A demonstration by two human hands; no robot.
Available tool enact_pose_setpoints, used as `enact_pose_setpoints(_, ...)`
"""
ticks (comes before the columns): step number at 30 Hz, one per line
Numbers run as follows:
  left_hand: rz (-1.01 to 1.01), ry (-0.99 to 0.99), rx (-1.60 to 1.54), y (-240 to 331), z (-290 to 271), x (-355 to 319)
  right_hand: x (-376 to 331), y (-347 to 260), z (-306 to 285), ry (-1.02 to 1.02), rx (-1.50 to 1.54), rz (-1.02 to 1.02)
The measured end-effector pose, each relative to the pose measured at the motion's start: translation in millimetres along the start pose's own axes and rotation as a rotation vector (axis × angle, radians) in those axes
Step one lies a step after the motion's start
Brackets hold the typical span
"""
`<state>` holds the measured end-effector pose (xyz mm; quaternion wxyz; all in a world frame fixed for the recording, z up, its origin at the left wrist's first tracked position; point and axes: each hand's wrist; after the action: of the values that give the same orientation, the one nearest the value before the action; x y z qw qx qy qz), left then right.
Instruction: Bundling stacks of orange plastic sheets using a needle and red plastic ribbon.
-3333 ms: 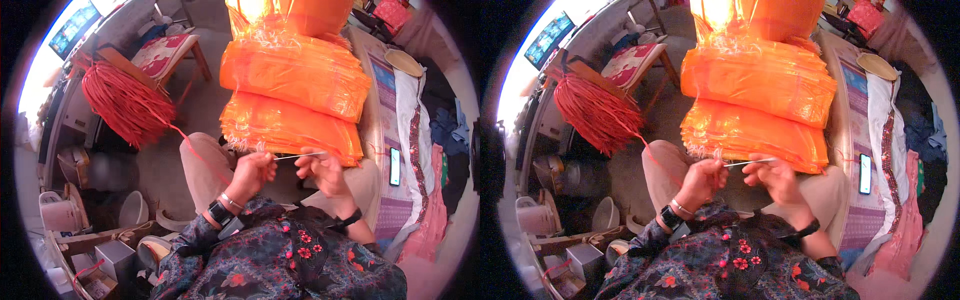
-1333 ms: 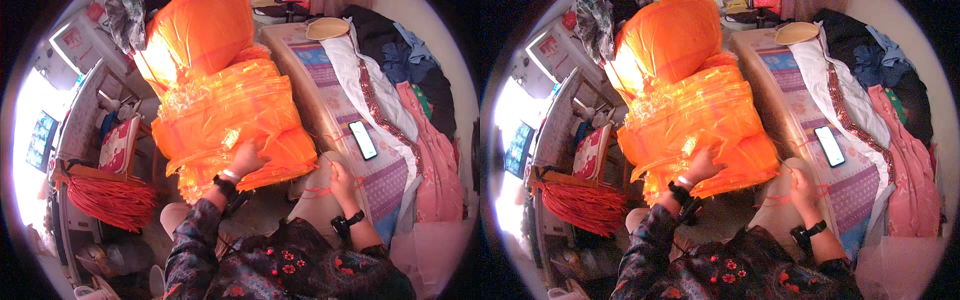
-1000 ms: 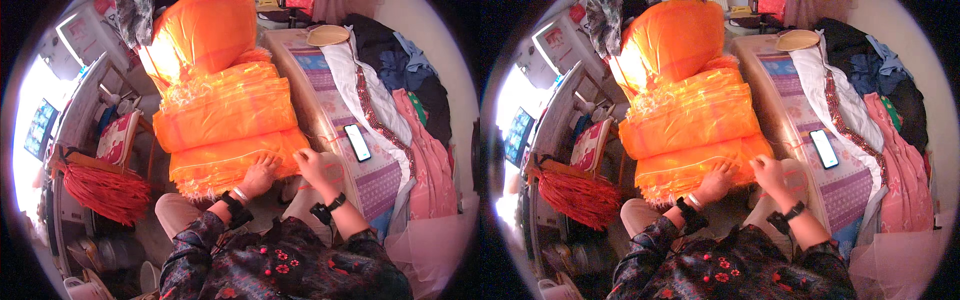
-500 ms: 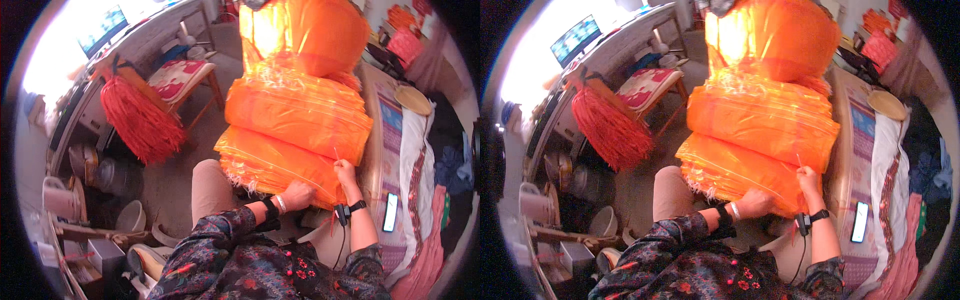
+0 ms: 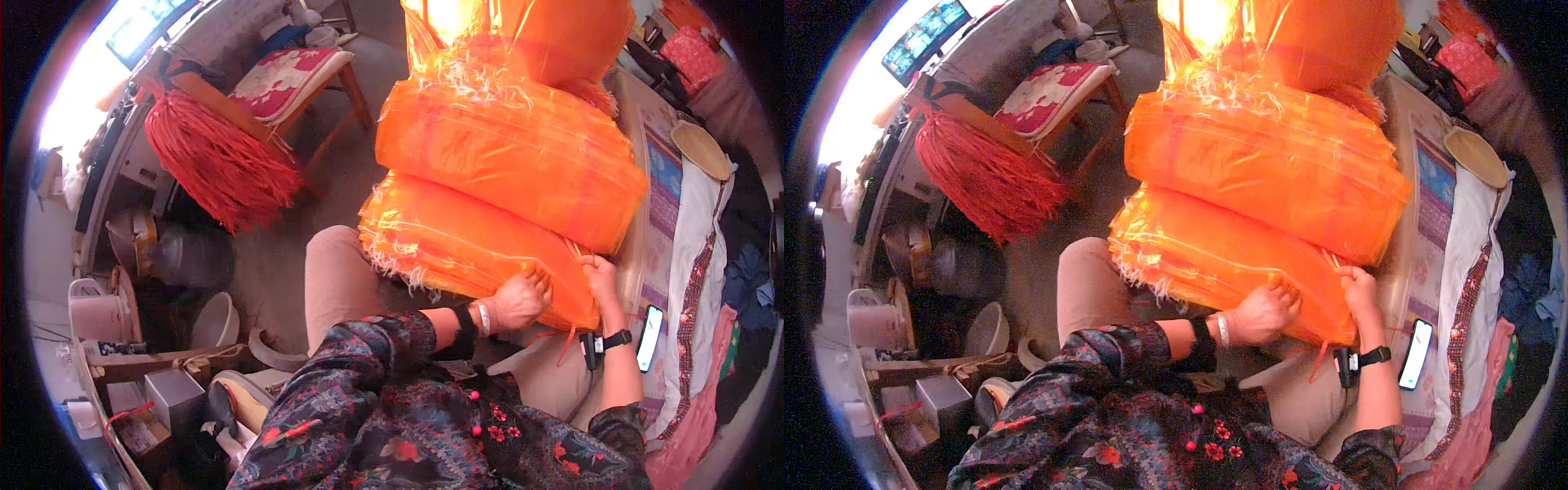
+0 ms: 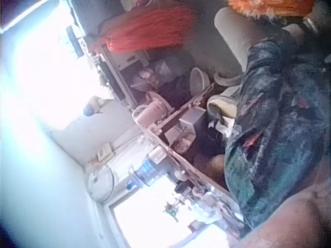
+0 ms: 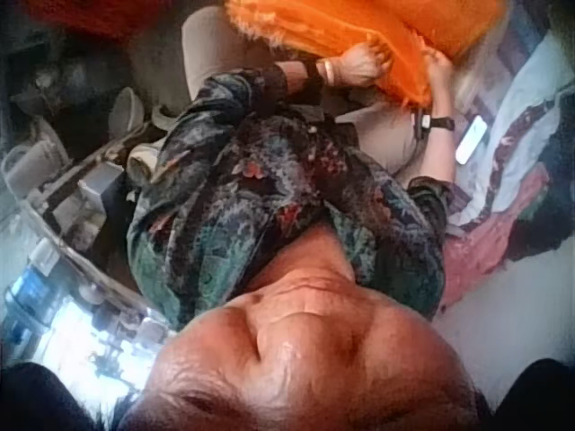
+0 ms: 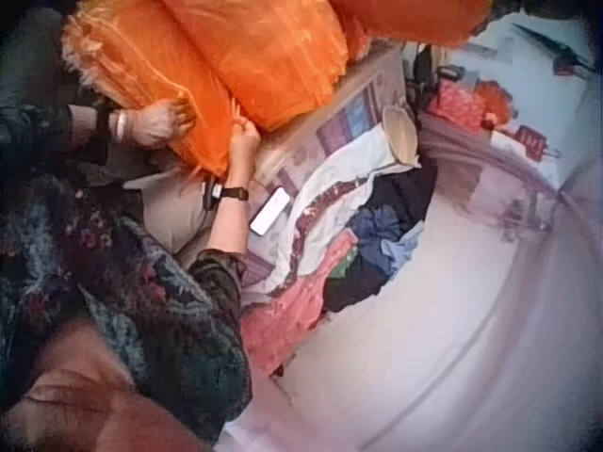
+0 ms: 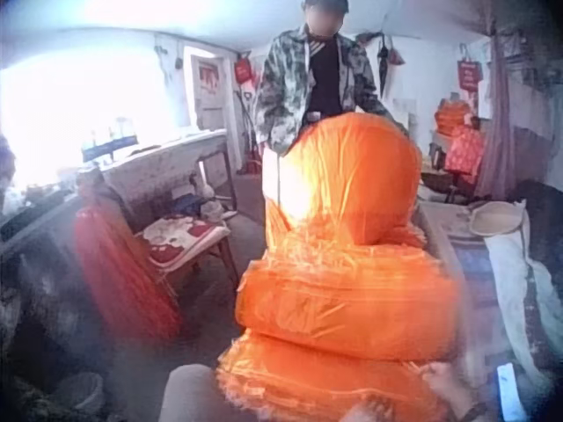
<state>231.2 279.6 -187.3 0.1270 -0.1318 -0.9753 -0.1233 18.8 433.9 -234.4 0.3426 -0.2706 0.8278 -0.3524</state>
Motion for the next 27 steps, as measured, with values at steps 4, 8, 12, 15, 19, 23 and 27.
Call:
enact_pose_setpoints(4, -0.062, -0.599, -0.354, 7, 5, -2, 1, -41, -4, 0.018, 0.154, -0.113)
enact_pose_setpoints(8, -0.045, -0.309, -0.136, 5, 13, -26, -4, 5, 21, -0.02, -0.16, -0.153)
enact_pose_setpoints(12, -0.072, -0.146, -0.148, -7, -13, -81, -12, -15, 16, -0.059, -0.159, -0.105)
enact_pose_setpoints(15, -0.28, 0.096, -0.167, -23, -43, -130, -18, -14, 15, -0.07, -0.063, -0.11)
enact_pose_setpoints(19, -0.789, 0.572, -0.117, -66, -63, -165, -16, 0, 6, -0.035, 0.055, -0.048)
enact_pose_setpoints(23, -1.238, 0.454, -0.531, -112, -50, -193, -9, 9, 7, 0.091, 0.057, -0.033)
enact_pose_setpoints(27, -1.247, 0.414, -0.464, -103, -66, -169, -10, 17, 0, 0.138, 0.099, 0.008)
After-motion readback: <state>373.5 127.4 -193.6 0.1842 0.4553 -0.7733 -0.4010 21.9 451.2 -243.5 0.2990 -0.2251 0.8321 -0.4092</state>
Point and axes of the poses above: each hand's wrist, its own x-axis towards the middle knuckle, its own z-axis out of the palm, y = z × x, and after that the axes turned 15 degrees about -y, right-handed
